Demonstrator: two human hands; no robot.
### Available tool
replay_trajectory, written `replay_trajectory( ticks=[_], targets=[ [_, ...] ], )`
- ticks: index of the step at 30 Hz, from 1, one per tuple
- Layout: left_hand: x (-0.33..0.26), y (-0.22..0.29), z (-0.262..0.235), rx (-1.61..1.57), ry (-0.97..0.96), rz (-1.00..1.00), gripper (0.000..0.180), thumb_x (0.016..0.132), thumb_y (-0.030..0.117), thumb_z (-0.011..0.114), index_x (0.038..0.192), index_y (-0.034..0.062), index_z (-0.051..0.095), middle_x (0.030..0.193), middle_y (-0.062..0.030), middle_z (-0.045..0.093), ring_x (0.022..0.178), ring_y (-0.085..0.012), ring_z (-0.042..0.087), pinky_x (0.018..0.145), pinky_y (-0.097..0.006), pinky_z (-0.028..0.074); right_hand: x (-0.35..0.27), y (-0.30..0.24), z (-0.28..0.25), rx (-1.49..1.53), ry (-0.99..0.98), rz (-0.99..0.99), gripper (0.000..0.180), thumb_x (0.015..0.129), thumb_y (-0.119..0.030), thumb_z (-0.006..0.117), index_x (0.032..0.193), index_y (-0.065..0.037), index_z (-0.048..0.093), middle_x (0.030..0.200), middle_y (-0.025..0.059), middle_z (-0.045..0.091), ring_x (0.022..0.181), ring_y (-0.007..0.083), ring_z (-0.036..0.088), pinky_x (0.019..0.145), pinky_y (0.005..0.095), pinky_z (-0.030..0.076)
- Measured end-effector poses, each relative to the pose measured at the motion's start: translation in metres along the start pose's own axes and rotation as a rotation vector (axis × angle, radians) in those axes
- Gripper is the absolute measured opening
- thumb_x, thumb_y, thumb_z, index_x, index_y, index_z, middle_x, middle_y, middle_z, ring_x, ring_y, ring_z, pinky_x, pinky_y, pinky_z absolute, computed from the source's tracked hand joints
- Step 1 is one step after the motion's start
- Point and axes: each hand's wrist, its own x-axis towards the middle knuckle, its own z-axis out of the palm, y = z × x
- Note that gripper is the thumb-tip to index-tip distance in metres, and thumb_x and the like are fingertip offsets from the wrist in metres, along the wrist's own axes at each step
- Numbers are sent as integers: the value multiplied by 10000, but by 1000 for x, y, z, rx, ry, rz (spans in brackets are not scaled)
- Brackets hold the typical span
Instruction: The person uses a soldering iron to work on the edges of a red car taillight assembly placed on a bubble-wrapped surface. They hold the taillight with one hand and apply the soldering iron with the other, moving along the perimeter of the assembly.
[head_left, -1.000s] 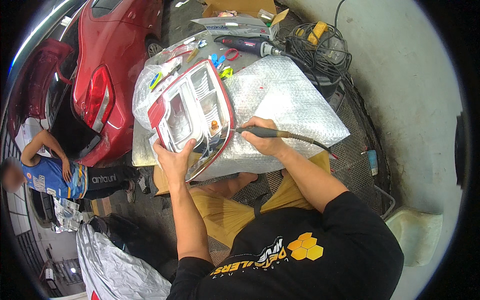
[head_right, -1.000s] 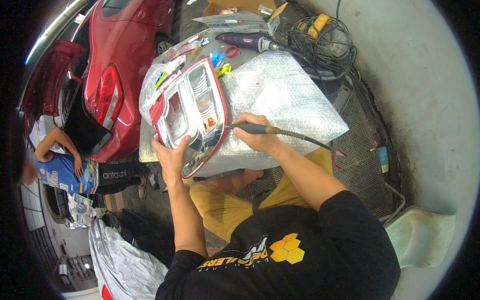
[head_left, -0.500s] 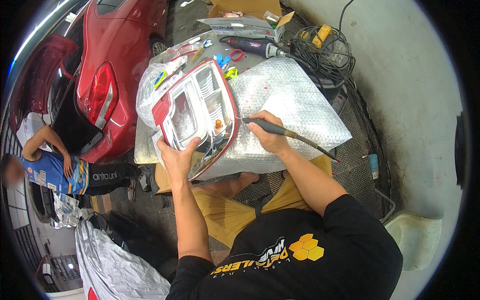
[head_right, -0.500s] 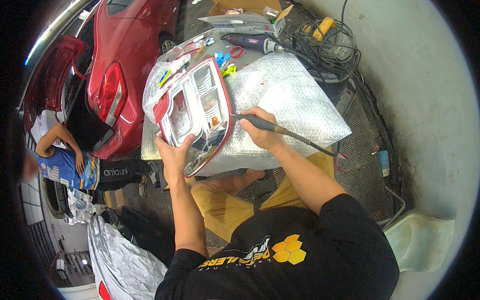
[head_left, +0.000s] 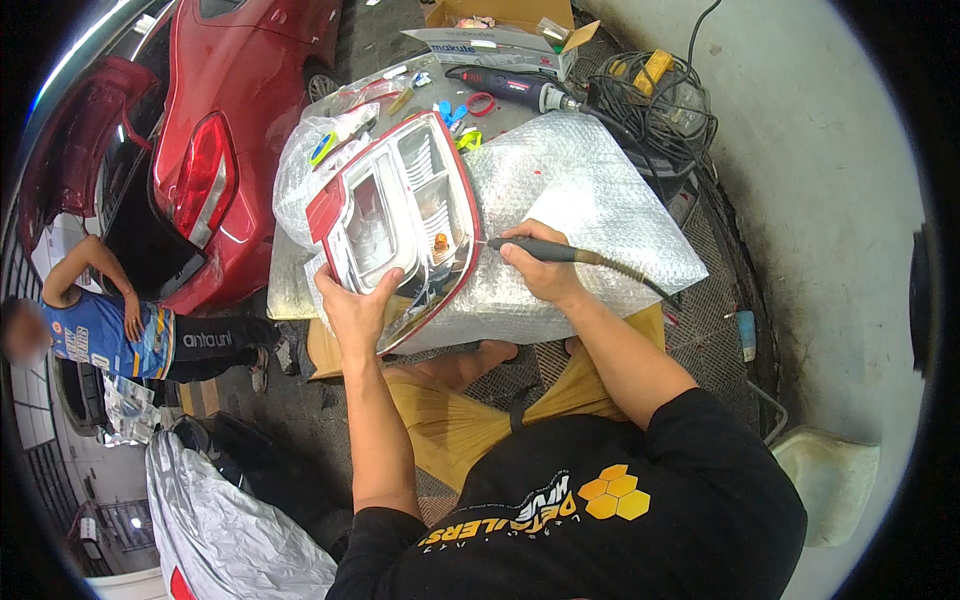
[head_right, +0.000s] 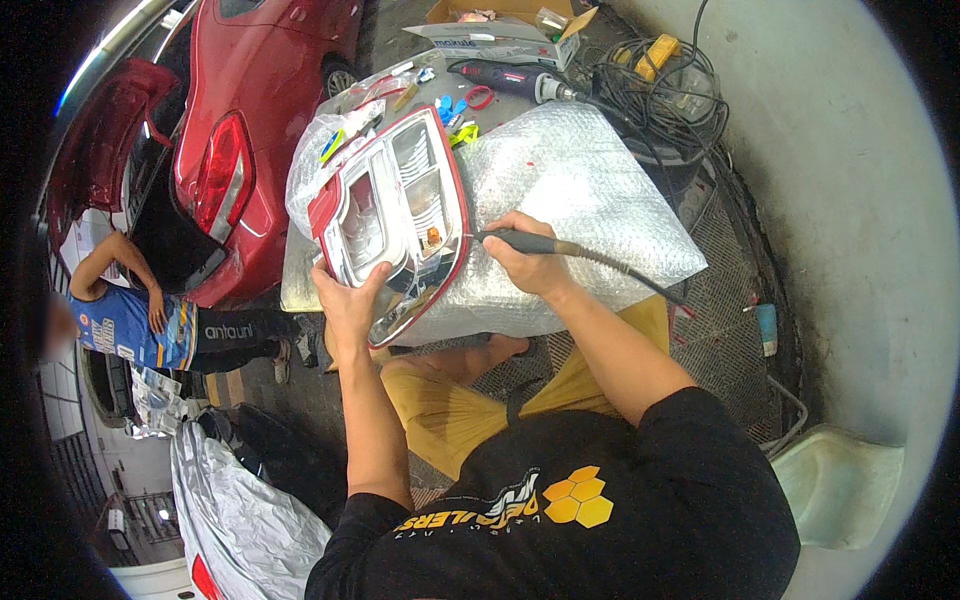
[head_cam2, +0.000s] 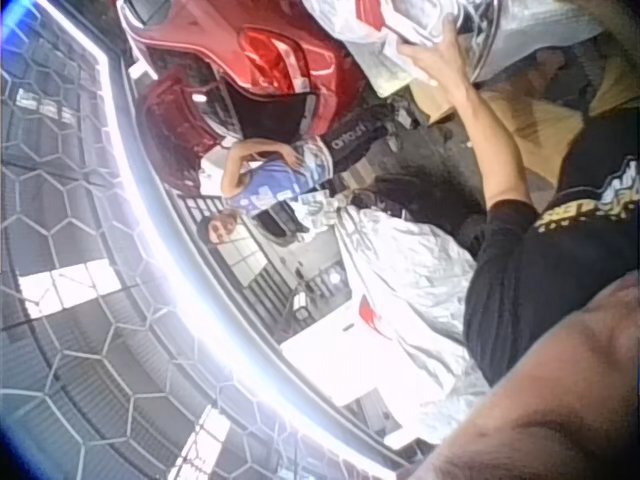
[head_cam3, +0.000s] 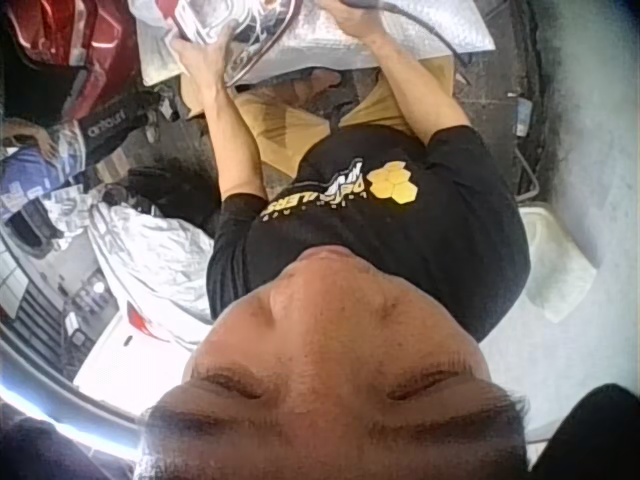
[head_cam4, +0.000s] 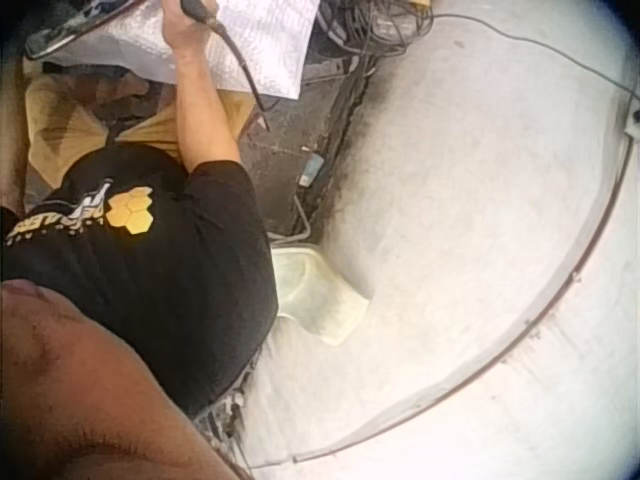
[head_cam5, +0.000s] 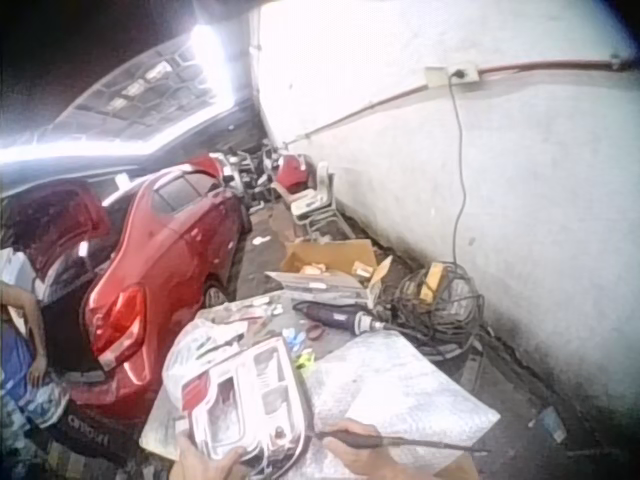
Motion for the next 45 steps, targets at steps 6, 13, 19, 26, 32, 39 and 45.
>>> replay_trajectory(
  ticks=[6, 13, 19, 26, 32, 39, 45],
  targets=[
    [0, 2, -1, -15, -10, 0, 1070, 692, 345, 1040, 1430, -146, 442, 1325, -322, 652, 1213, -376, 671, 1066, -425, 514, 5, -4, 5, 97, 75, -25, 232, 990, -138, 718, 1125, 50, 706, 914, 104, 775, 828, 146, 718, 762, 307, 569],
    [1, 4, -4, -8, -21, -23, 1071, 685, 341, 1039, 1428, -149, 442, 1319, -323, 655, 1212, -380, 674, 1063, -426, 519, 1, -2, -5, -71, -110, 77, 256, 996, -149, 710, 1151, 54, 694, 959, 120, 784, 868, 155, 732, 814, 305, 578],
    [2, 2, -3, -44, -41, -30, 1074, 681, 344, 1039, 1428, -151, 446, 1320, -324, 651, 1215, -389, 673, 1064, -428, 519, 2, -3, 5, 184, 98, 40, 235, 990, -168, 727, 1123, 25, 723, 885, 84, 752, 818, 138, 686, 742, 304, 550],
    [2, 2, -5, -23, -39, -35, 1093, 671, 352, 1041, 1433, -153, 441, 1329, -331, 643, 1224, -396, 667, 1068, -434, 518, 4, 2, 7, 147, 75, 56, 235, 985, -175, 739, 1123, 16, 729, 914, 86, 754, 838, 130, 684, 761, 301, 547],
    [2, -2, -3, -61, -30, -17, 1076, 663, 349, 1042, 1411, -141, 443, 1290, -331, 669, 1192, -409, 686, 1049, -443, 529, 1, 0, 4, 173, 35, 90, 245, 1003, -147, 730, 1142, 50, 691, 951, 121, 778, 886, 155, 731, 824, 313, 585],
    [2, 1, -5, -20, -42, -57, 1080, 659, 360, 1041, 1420, -118, 443, 1284, -343, 676, 1199, -440, 688, 1035, -460, 538, 2, 3, 4, 82, 32, 49, 251, 997, -171, 735, 1131, 39, 703, 924, 107, 770, 858, 148, 714, 802, 312, 571],
    [2, 0, -4, -31, -31, -52, 1052, 660, 352, 1041, 1401, -123, 464, 1281, -327, 675, 1188, -424, 688, 1031, -452, 540, 2, 0, 3, 91, 10, 62, 242, 1004, -151, 718, 1129, 53, 689, 936, 127, 779, 862, 157, 734, 817, 315, 588]
  ],
)
